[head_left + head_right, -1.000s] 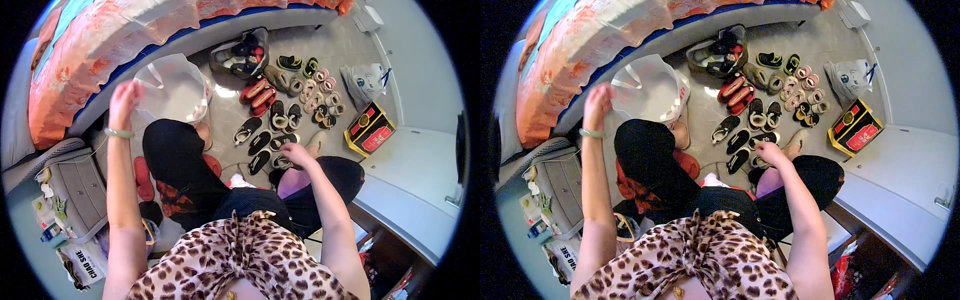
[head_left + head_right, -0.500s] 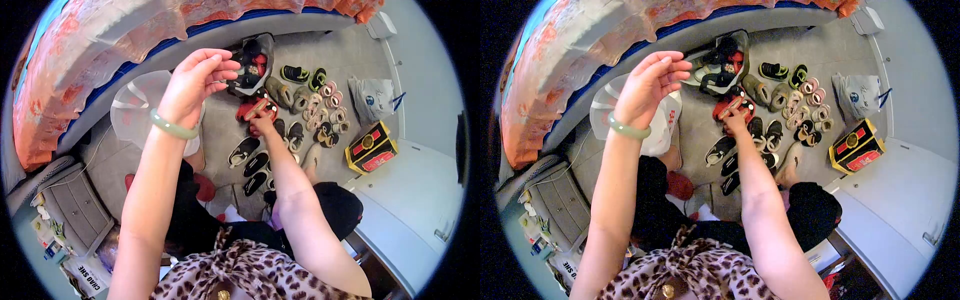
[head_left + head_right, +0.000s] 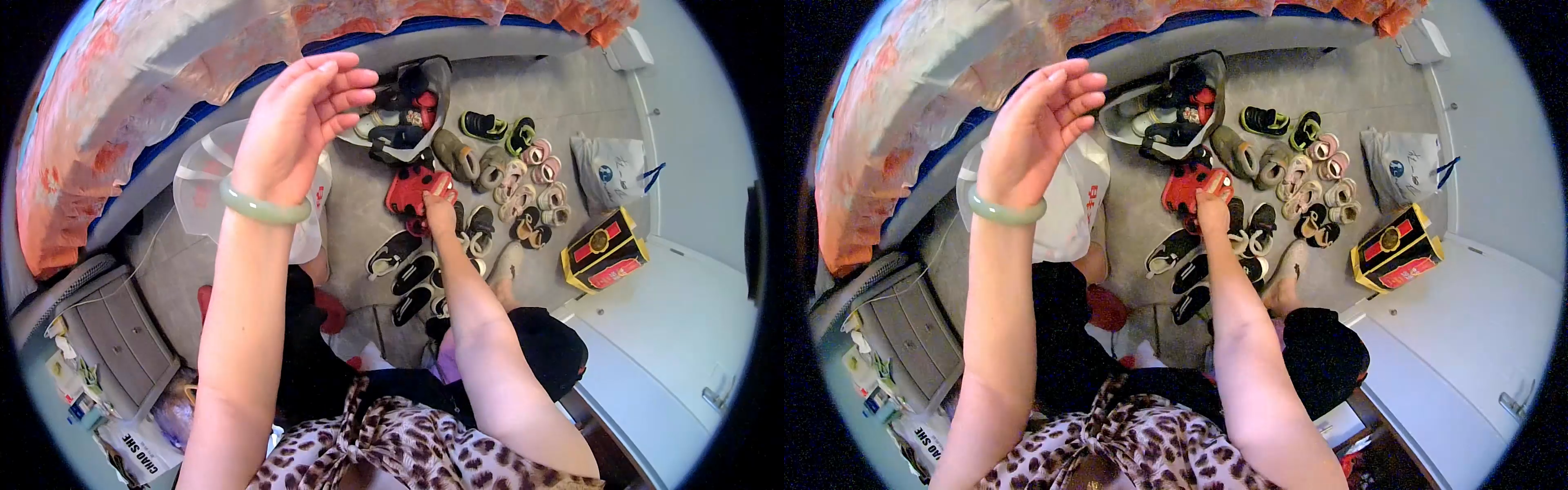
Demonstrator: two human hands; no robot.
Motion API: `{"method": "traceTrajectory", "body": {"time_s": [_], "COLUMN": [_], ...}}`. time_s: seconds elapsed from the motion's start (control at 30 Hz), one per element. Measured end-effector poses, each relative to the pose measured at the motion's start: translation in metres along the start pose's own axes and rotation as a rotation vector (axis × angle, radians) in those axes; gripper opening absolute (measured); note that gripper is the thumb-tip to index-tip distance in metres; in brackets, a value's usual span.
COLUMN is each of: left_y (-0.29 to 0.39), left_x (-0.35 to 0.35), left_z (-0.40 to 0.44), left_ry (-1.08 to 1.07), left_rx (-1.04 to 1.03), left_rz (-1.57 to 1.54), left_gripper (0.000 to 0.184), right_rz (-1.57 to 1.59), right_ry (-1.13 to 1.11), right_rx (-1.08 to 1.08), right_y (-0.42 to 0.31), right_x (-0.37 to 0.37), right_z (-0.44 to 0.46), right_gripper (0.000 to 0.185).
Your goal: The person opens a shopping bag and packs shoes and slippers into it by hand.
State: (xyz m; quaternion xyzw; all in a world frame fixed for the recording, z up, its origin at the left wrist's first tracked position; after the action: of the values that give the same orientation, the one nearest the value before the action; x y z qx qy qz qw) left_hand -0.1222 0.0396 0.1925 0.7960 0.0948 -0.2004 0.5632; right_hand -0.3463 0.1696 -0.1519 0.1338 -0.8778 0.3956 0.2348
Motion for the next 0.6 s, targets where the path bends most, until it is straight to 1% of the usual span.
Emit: {"method": "traceTrajectory", "body": {"time_s": [0.07,0.1,0.13,0.2,0.3,0.4,0.53,0.57,0.6], "left_y": [0.003,0.005,0.007,0.006,0.007,0.007,0.012,0.013,0.014], "left_x": [0.000,0.001,0.002,0.004,0.006,0.008,0.009,0.011,0.014], "left_z": [0.001,0.001,0.002,0.004,0.006,0.007,0.004,0.004,0.005], "left_ry": [-0.001,-0.004,-0.003,-0.004,0.002,0.008,0.006,-0.002,-0.009], "left_rx": [-0.017,-0.027,-0.030,-0.036,-0.046,-0.056,-0.076,-0.087,-0.099], "left_rz": [-0.002,-0.002,-0.004,-0.009,-0.019,-0.033,-0.057,-0.067,-0.079], "left_gripper": [0.028,0.028,0.028,0.028,0.028,0.028,0.028,0.028,0.029], "right_rz": [-0.012,0.063,0.109,0.198,0.367,0.584,0.774,0.868,0.965], "right_ry": [0.130,0.088,0.025,0.018,0.003,-0.066,-0.094,-0.130,-0.157], "right_rx": [0.138,0.098,-0.055,-0.024,-0.027,-0.115,-0.147,-0.180,-0.198], "right_y": [0.010,0.018,0.017,0.024,0.009,0.005,0.001,0.001,0.002], "right_x": [0.016,0.024,0.035,0.052,0.078,0.094,0.108,0.112,0.114], "right_z": [-0.011,-0.016,-0.029,-0.047,-0.086,-0.112,-0.134,-0.140,-0.146], "right_gripper": [0.047,0.046,0.048,0.043,0.037,0.031,0.022,0.015,0.015]}}
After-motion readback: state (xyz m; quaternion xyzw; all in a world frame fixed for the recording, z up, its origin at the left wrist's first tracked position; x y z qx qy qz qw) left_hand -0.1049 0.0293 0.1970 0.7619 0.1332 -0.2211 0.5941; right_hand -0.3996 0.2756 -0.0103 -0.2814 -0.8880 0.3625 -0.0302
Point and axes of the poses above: each hand's wrist, its own z-axis towards the middle knuckle, its own x-axis out of the back of the hand, y = z × x, the point moved 2 cm from there along z, towards the middle knuckle, and after that the axes turned 1 degree about -y, right-handed, at the moved point
